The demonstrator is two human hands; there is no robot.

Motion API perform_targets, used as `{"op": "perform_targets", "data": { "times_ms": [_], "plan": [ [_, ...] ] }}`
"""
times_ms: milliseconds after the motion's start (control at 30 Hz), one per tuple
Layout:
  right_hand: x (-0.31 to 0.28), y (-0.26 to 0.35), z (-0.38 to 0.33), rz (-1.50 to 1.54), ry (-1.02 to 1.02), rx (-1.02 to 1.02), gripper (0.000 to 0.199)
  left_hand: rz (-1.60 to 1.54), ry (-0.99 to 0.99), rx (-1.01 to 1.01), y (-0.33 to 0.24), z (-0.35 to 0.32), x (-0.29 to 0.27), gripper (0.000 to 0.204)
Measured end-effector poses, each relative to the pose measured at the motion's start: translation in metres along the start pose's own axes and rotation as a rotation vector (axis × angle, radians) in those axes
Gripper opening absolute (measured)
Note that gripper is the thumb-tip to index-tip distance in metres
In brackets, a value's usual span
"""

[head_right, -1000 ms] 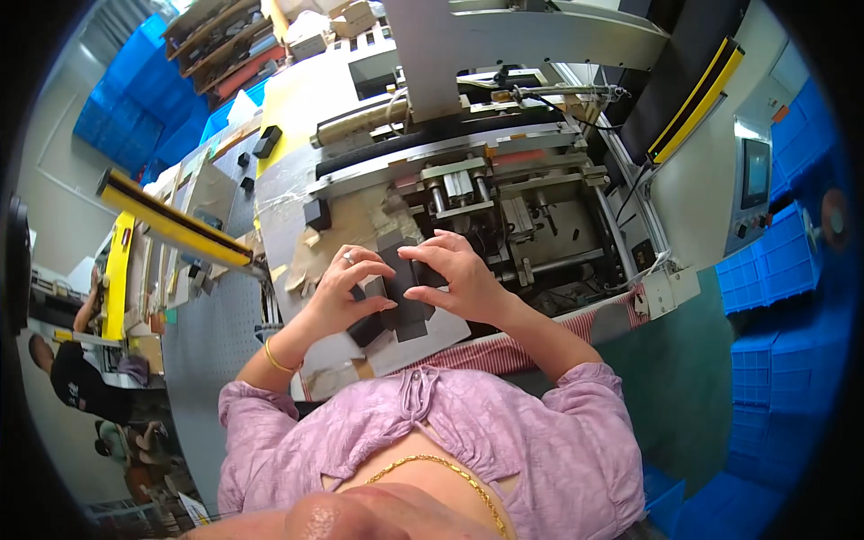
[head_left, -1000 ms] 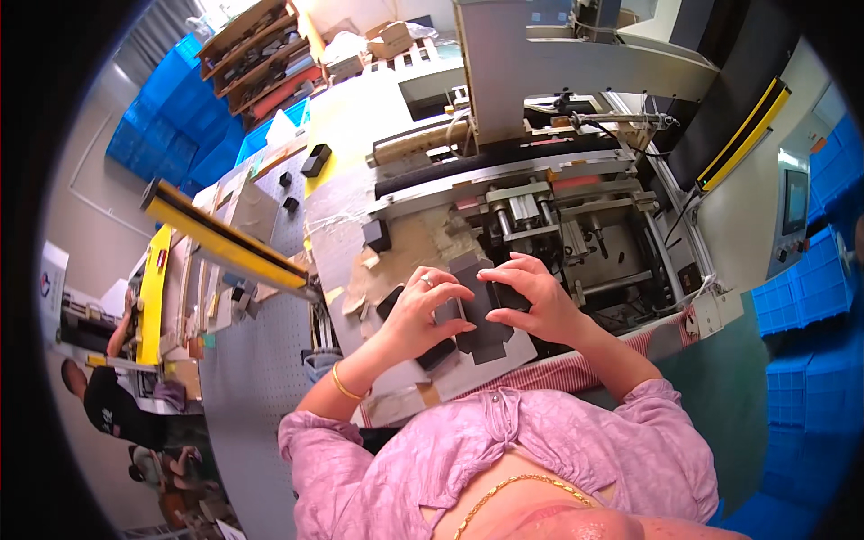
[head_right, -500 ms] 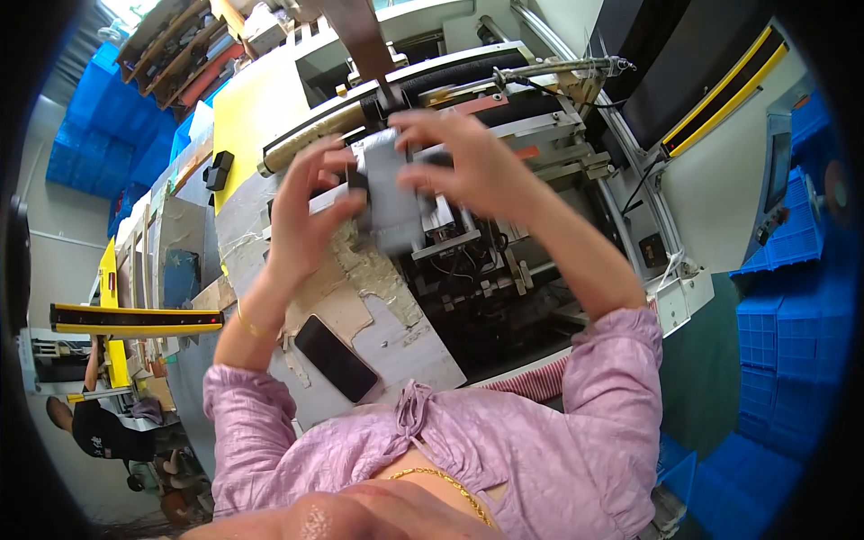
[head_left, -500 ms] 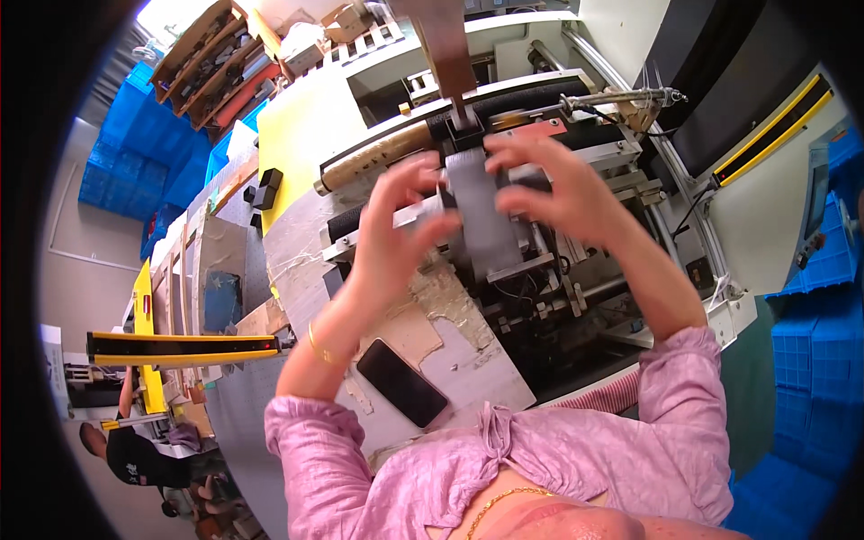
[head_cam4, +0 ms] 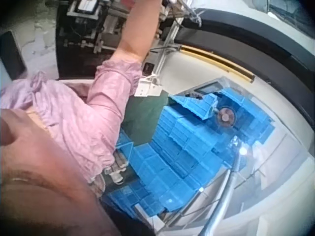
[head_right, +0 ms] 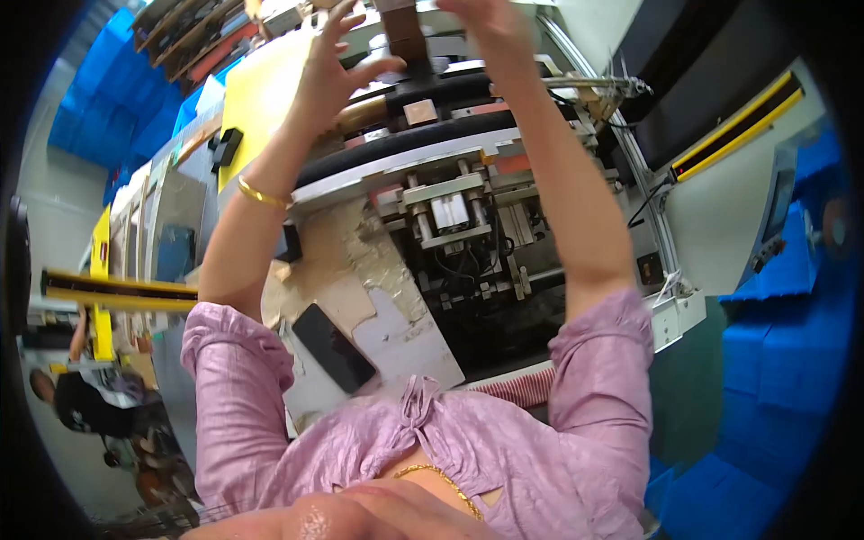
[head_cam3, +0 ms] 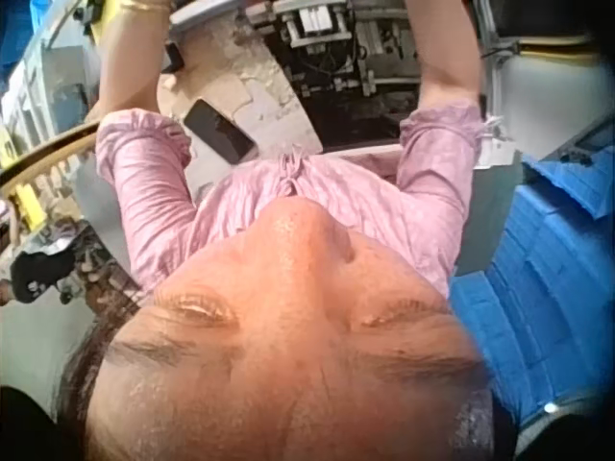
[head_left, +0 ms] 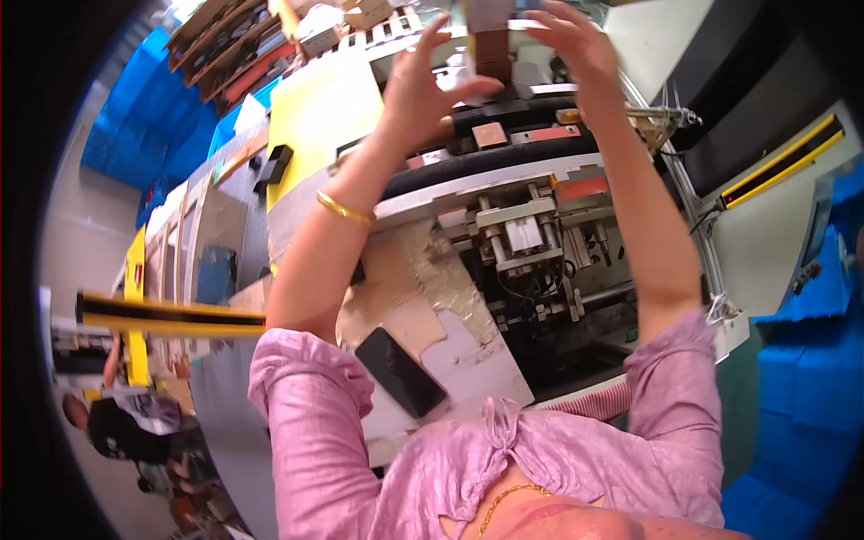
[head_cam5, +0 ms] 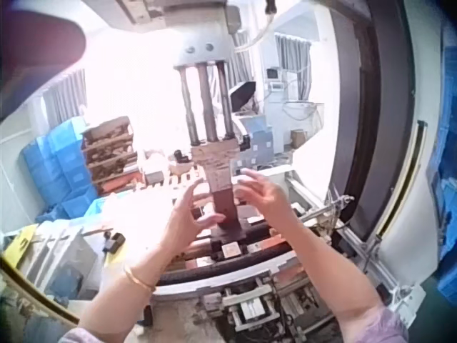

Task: Manually picking and assembling small black components into an industrial processing machine.

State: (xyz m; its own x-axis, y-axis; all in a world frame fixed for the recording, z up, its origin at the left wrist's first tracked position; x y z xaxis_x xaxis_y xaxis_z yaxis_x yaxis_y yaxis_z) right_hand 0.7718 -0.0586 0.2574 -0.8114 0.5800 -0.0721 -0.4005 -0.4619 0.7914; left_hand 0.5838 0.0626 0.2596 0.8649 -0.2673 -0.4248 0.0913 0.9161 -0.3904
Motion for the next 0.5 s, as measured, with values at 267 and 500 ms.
{"op": "perform_targets", "data": {
  "times_ms": [267, 500],
  "plan": [
    [0.155, 0.094, -0.329, -0.014, 0.897, 0.414, 0.015, -0.136, 0.171, 0.185, -0.161, -0.222, -0.224, 0.028],
    [0.261, 0.158, -0.412, 0.214, 0.921, 0.960, 0.023, 0.718, -0.209, -0.789, -0.048, -0.539, -0.412, 0.008]
  ]
}}
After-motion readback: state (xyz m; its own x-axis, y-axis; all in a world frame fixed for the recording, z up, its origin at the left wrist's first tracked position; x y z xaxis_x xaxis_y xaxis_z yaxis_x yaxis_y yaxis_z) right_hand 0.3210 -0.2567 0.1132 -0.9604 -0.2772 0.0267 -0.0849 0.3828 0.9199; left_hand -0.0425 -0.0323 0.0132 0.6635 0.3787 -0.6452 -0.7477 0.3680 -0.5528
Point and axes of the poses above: each hand's wrist, its own z-axis towards the middle knuckle, its own x-axis out of the palm, y = z × x, the point moved 3 cm from there along z, towards the middle knuckle, and after that the axes turned 8 degrees about x, right-handed, at the moved point
